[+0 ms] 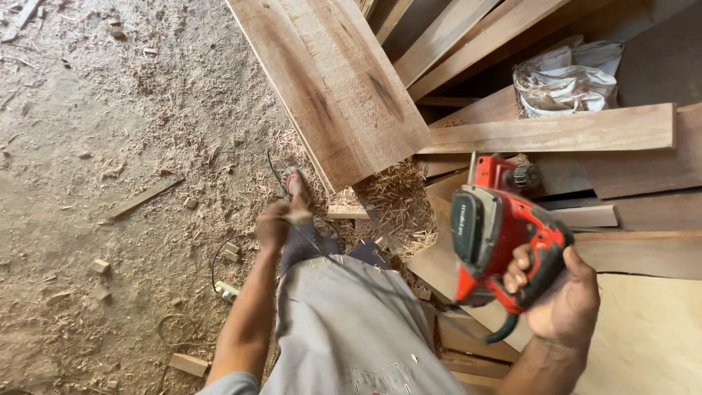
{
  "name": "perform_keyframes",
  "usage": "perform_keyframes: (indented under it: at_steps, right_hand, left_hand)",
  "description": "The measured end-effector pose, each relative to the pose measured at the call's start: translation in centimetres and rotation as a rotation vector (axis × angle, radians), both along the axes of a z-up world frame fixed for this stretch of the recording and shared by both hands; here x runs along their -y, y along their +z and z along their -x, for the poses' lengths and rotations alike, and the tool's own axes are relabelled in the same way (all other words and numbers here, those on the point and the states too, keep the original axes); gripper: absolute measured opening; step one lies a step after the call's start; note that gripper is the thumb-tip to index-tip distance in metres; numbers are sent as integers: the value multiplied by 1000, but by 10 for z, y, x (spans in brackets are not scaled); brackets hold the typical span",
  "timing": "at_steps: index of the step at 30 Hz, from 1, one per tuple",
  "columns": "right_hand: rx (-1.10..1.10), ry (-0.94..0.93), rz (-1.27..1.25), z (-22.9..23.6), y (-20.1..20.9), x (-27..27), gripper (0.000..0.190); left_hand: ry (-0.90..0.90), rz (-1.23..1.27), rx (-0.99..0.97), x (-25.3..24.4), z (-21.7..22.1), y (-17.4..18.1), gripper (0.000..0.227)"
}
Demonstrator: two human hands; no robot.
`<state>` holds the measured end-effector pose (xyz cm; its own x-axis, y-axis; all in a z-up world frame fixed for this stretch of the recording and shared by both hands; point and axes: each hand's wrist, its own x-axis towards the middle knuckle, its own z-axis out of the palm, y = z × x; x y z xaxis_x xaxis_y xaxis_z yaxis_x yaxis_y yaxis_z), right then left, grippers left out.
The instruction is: The person uses a power planer to smooth a wooden board, moving the tool across the surface and edges while holding the wood with the other hand.
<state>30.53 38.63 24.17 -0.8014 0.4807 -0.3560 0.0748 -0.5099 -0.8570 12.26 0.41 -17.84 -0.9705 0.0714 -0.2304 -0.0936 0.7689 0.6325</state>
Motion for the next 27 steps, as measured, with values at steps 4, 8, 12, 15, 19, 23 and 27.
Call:
perform_keyframes:
  at_steps: [4, 8, 12, 15, 19, 23, 27]
  right_hand:
    - [268, -115, -558, 7, -13, 20, 45]
    - [297, 18, -422, 26, -51, 27, 52]
    - [305, 194, -232, 54, -88, 43, 56]
    - [325, 367, -232, 77, -114, 71, 53]
    - [269, 505, -275, 104, -124, 106, 48]
    - [269, 540, -299, 123, -122, 125, 44]
    - [264, 557, -432, 156, -123, 133, 45]
  left_hand:
    - [1022, -298, 111, 72, 32, 1, 56]
    - [1074, -1338, 182, 73, 47, 27, 78]
    - [861, -1778, 366, 12, 68, 51, 74]
    - [800, -1725, 475, -20, 71, 65, 65]
    - [604, -1652, 484, -36, 67, 69, 63]
    - [652, -1515, 432, -43, 65, 58, 55]
    - [688, -1521, 350, -57, 66, 62, 52]
